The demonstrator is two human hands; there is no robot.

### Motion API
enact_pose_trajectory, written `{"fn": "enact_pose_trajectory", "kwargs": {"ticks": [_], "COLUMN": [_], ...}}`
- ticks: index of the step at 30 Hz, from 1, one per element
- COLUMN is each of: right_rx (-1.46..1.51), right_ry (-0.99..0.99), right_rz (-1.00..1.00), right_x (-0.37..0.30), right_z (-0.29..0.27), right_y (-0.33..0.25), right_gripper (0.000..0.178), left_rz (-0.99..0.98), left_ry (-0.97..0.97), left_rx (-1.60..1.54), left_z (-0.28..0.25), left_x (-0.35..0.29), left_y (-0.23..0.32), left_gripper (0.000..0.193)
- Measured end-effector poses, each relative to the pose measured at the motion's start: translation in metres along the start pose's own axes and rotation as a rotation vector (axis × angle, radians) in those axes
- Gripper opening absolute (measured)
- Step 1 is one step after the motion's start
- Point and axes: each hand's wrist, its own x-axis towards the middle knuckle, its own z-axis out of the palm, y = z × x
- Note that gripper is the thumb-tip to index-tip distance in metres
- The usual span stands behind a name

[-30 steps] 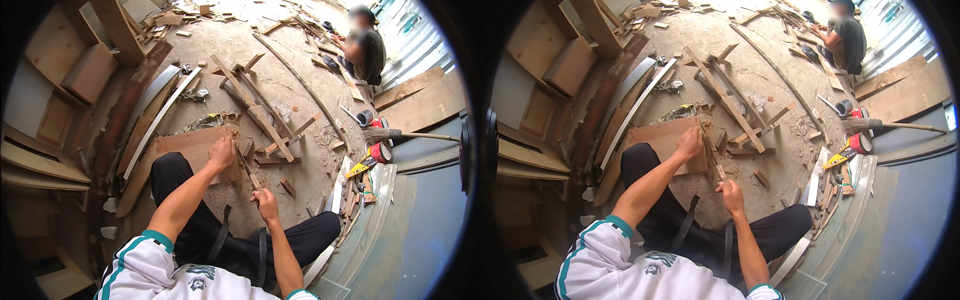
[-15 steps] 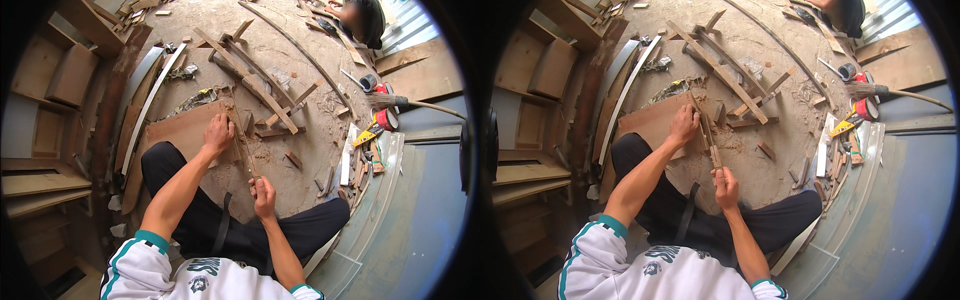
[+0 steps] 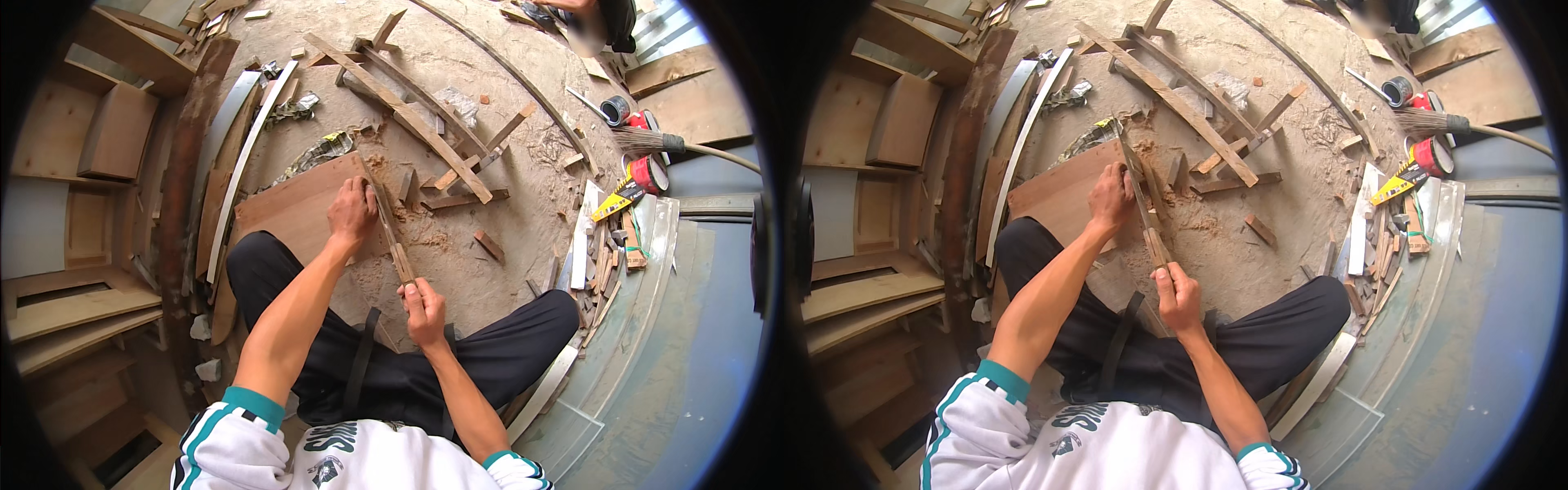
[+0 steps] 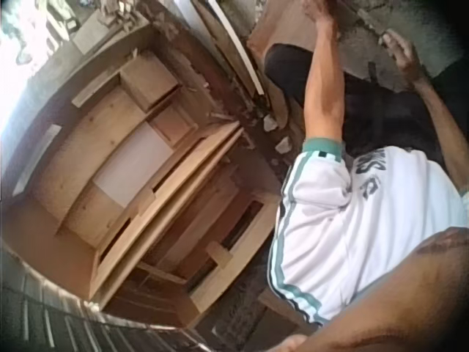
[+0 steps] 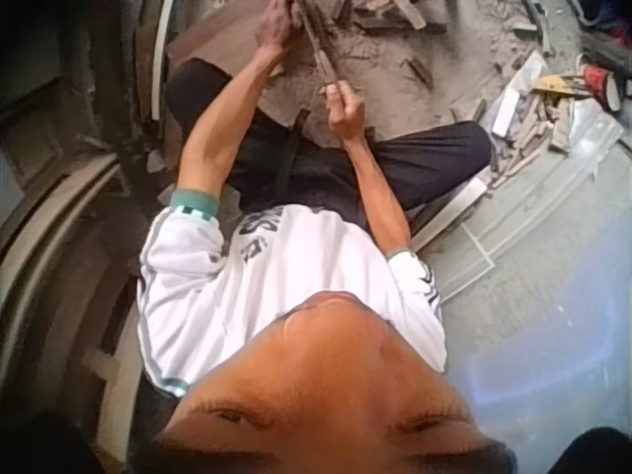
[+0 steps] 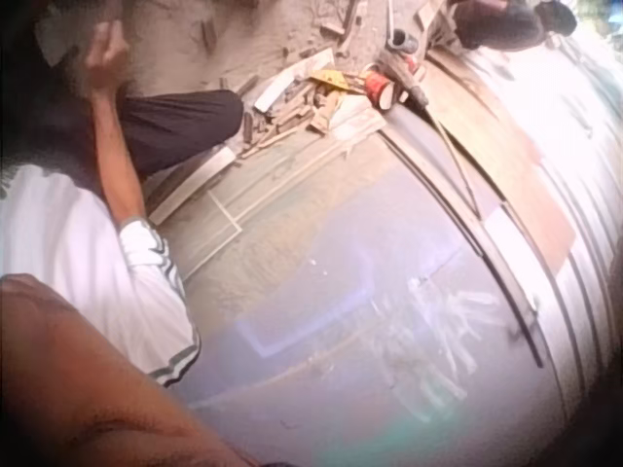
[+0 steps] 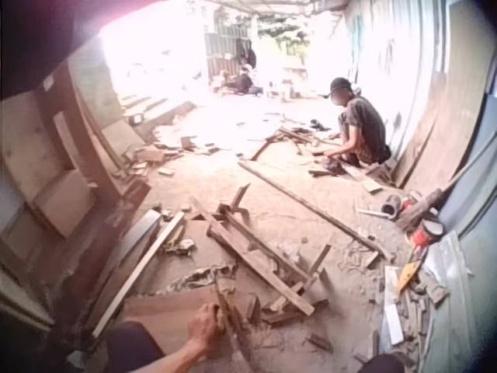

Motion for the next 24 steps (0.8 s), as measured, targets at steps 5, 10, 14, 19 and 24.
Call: {"fn": "enact_pose_trajectory", "kwargs": {"ticks": [5,10,14,19,24], "right_rx": [0.013,0.034,0.015,-0.007,-0.023], "right_ry": [-0.009,-0.031,-0.028,-0.039,-0.044], "right_rz": [-0.018,0.007,-0.036,-0.072,-0.114], "right_x": [0.001,0.0,0.003,0.002,0.0], "right_z": [0.001,0.0,-0.002,-0.004,-0.006], "right_y": [0.009,0.014,0.017,0.011,0.014], "right_gripper": [0.033,0.034,0.033,0.03,0.027], "left_rz": [-0.046,-0.032,0.001,-0.071,-0.051], "left_ry": [0.016,-0.051,-0.059,0.01,0.087], "left_rx": [-0.042,0.01,0.013,-0.047,-0.072], "left_z": [0.005,0.0,0.001,0.006,0.006], "left_x": [0.0,0.004,0.006,0.001,0.0], "left_y": [0.001,0.003,0.003,-0.003,0.001], "left_gripper": [0.022,0.021,0.02,0.02,0.019]}}
